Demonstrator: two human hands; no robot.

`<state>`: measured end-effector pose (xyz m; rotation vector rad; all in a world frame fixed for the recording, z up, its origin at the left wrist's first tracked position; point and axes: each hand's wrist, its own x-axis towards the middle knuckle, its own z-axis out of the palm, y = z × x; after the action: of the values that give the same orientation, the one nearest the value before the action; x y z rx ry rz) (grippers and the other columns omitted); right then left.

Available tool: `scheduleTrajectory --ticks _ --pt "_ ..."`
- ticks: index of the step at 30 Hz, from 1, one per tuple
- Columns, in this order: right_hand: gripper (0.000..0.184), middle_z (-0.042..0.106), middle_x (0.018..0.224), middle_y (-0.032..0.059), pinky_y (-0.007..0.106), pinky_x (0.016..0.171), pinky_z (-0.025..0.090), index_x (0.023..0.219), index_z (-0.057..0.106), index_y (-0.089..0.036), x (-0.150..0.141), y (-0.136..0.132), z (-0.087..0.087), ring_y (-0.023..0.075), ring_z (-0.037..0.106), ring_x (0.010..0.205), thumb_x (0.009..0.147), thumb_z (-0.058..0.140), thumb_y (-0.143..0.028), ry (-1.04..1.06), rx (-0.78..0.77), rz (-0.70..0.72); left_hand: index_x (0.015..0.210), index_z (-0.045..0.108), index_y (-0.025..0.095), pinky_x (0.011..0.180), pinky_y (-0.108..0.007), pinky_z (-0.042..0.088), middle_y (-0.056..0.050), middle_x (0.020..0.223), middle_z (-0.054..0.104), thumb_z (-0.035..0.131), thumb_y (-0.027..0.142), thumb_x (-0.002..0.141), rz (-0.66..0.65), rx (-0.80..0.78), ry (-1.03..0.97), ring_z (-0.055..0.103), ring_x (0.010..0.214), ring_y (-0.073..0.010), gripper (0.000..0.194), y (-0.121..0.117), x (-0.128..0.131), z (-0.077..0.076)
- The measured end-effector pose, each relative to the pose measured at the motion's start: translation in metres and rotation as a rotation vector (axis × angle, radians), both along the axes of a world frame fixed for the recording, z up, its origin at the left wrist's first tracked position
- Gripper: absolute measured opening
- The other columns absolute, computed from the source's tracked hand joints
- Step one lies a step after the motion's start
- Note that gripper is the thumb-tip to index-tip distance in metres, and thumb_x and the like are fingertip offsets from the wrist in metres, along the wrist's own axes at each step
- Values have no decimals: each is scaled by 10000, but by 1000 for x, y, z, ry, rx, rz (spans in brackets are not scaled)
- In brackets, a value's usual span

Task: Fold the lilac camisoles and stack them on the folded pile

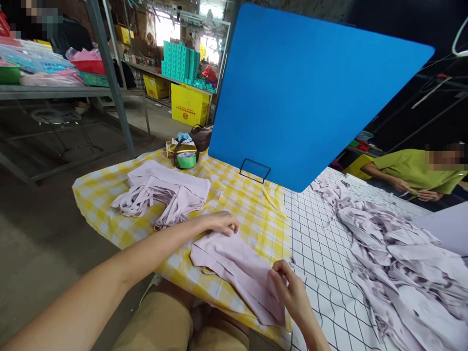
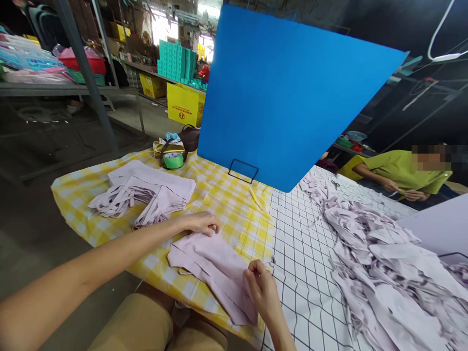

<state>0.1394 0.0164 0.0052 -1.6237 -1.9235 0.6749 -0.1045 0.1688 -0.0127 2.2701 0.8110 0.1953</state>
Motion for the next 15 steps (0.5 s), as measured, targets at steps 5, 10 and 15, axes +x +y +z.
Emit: scheduleTrajectory --ticks 5,10,15 --pt "278 447 576 -26 248 489 363 661 404 -225 -4 2 11 129 412 511 824 420 -450 41 4 -12 685 627 158 599 -225 381 12 625 578 621 135 651 16 -112 -43 530 625 -139 42 -3 -2 8" --pt "277 504 638 -5 245 511 385 723 498 -212 11 -4 31 135 448 554 782 495 -482 39 -86 -14 776 588 180 768 -250 429 -15 911 633 575 269 737 -76 -408 -343 574 906 -167 98 -18 -19 54" --pt "302 630 720 35 280 559 450 893 631 -228 27 -18 58 194 560 656 739 564 -479 -70 -259 53 581 543 181 843 -386 428 -39 678 596 726 426 561 -193 -681 -761 591 899 -267 307 -46 -42 108"
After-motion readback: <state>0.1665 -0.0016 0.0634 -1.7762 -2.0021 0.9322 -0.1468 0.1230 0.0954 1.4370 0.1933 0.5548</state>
